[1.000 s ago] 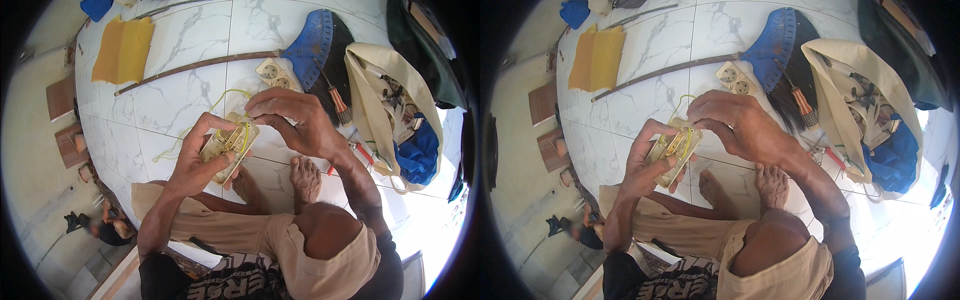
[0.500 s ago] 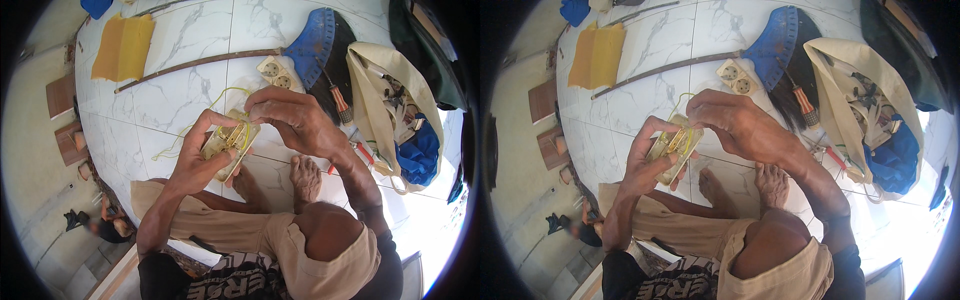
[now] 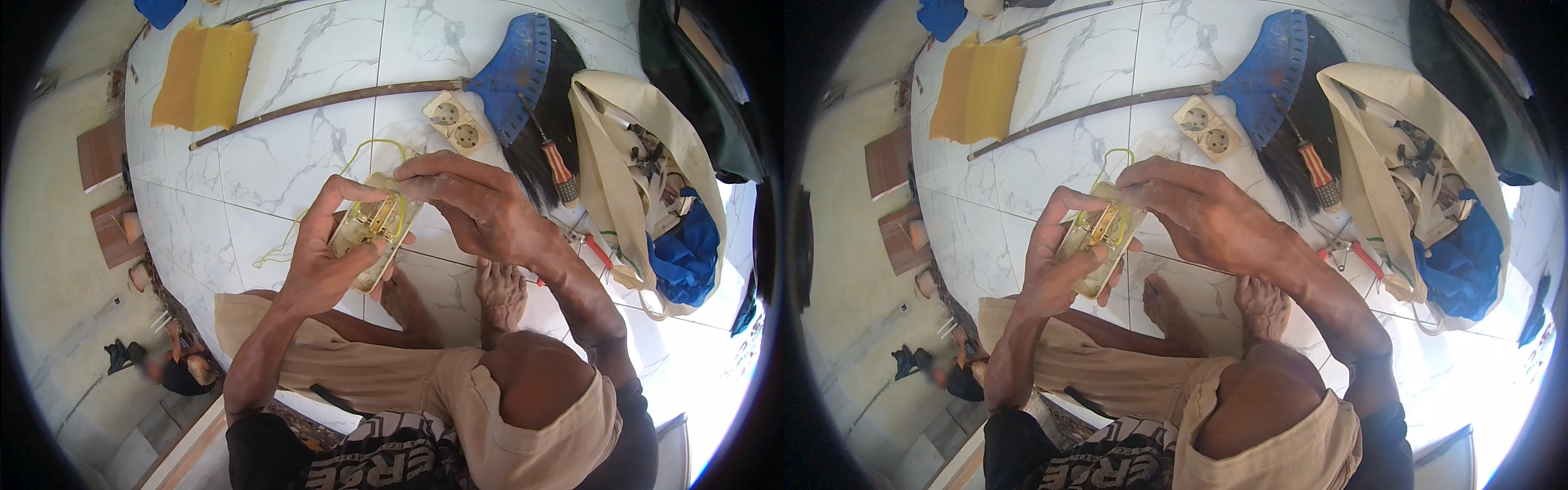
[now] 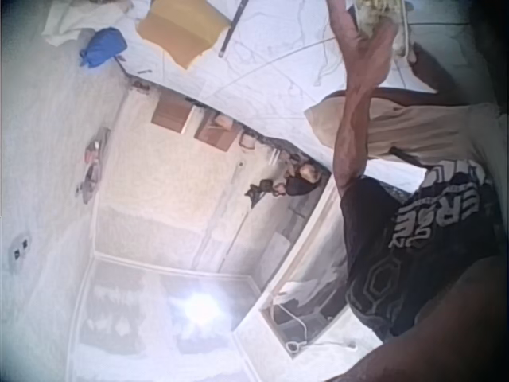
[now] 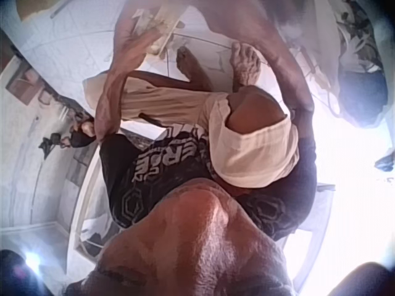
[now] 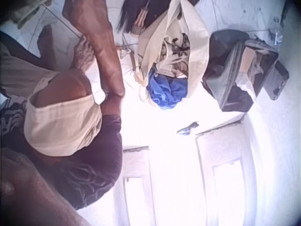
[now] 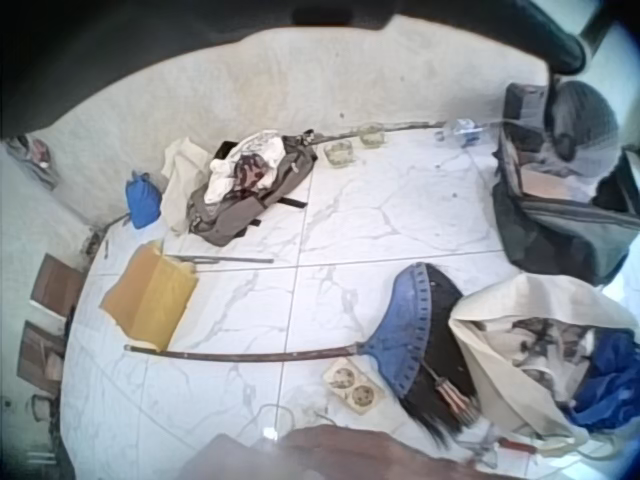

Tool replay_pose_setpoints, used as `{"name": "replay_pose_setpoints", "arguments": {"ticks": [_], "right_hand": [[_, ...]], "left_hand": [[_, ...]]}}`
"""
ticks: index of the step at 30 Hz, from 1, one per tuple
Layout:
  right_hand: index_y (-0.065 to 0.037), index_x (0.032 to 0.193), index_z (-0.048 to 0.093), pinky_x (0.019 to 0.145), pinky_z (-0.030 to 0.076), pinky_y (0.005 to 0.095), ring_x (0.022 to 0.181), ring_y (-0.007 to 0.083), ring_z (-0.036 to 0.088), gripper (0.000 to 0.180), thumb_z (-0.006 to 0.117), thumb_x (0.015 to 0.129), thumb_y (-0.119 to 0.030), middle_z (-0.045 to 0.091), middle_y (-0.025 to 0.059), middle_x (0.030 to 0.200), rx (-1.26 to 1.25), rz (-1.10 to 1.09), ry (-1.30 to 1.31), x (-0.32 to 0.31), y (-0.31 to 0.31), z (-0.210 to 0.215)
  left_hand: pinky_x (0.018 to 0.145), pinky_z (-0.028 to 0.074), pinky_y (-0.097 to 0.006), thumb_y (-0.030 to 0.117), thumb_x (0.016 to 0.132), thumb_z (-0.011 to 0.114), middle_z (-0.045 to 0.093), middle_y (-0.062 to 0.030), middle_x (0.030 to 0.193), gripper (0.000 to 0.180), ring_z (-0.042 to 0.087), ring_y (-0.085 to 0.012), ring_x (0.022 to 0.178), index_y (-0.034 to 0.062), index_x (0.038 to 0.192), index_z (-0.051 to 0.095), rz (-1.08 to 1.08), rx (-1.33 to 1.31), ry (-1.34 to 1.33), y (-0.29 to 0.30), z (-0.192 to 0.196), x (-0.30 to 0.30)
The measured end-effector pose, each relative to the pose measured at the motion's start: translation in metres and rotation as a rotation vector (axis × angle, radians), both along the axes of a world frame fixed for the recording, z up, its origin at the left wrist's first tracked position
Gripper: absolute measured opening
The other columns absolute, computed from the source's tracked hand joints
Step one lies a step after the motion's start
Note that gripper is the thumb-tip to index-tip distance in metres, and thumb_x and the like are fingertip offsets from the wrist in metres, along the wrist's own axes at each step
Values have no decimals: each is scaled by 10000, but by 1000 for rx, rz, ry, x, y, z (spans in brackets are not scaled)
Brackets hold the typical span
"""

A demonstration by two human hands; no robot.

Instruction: The person sits on the floor and assembles a wall socket by connecting a yellow wire to the internal terminals using a screwdriver. They then attach the socket cover and tighten the screws to secure the assembly.

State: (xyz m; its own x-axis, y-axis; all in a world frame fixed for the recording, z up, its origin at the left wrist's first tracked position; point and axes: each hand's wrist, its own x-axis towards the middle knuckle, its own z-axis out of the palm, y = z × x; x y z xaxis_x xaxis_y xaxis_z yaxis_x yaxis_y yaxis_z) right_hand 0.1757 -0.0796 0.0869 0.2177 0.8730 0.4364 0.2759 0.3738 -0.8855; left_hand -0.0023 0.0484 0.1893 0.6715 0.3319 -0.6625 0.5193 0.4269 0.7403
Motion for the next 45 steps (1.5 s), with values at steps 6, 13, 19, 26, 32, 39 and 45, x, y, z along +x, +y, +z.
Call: {"name": "replay_pose_setpoints", "arguments": {"ticks": [6, 13, 19, 26, 32, 39, 45], "right_hand": [[4, 1099, 589, 807, 605, 398, 1003, 366, 692, 294, 665, 835, 110, 622, 155, 1213, -83, 31, -55, 6, 5, 7], [10, 1070, 569, 759, 605, 386, 955, 318, 696, 267, 698, 860, 112, 621, 156, 1187, -97, -29, -149, 0, 7, 7], [14, 1125, 531, 792, 598, 403, 1007, 356, 676, 304, 629, 857, 119, 593, 190, 1250, -342, 134, -34, 7, 4, 21], [0, 1238, 531, 879, 603, 434, 1103, 401, 646, 251, 512, 988, -13, 582, 210, 1322, -150, 133, -259, 13, 2, 4], [-13, 1197, 587, 815, 582, 378, 1028, 311, 682, 357, 693, 872, 91, 646, 158, 1226, -305, 156, -110, 16, 6, 18], [4, 1165, 591, 884, 556, 447, 976, 375, 674, 287, 726, 928, -87, 643, 187, 1120, -175, 99, 110, 7, 6, 10], [-6, 1159, 628, 971, 549, 363, 1118, 212, 656, 329, 797, 881, -50, 653, 132, 1215, -290, 136, 301, 6, 5, 11]], "left_hand": [[498, 576, -286, -93, 932, 503, 684, -215, 1064, 410, 677, -155, 702, 94, 1289, 430, -30, 58, 21, 0, 0, 2], [502, 580, -288, -91, 929, 495, 673, -201, 1075, 407, 680, -159, 711, 87, 1288, 427, -27, 82, 48, -1, 2, 3], [504, 581, -289, -101, 920, 501, 670, -213, 1071, 423, 680, -160, 704, 85, 1291, 423, -39, 96, 9, -2, -2, -1], [463, 549, -275, -11, 971, 536, 702, -256, 1062, 368, 669, -165, 661, 118, 1297, 425, -28, 49, 4, -1, -2, -2], [493, 566, -289, -36, 975, 531, 701, -258, 1072, 382, 672, -164, 680, 105, 1309, 412, -17, -9, 16, 1, -3, -3], [519, 583, -298, -63, 978, 520, 683, -256, 1131, 387, 683, -167, 720, 98, 1312, 406, -6, -35, -11, 2, -4, -3], [527, 592, -291, -67, 972, 515, 672, -224, 1128, 390, 691, -175, 738, 101, 1307, 406, -6, 6, -10, 1, -7, -3]]}}
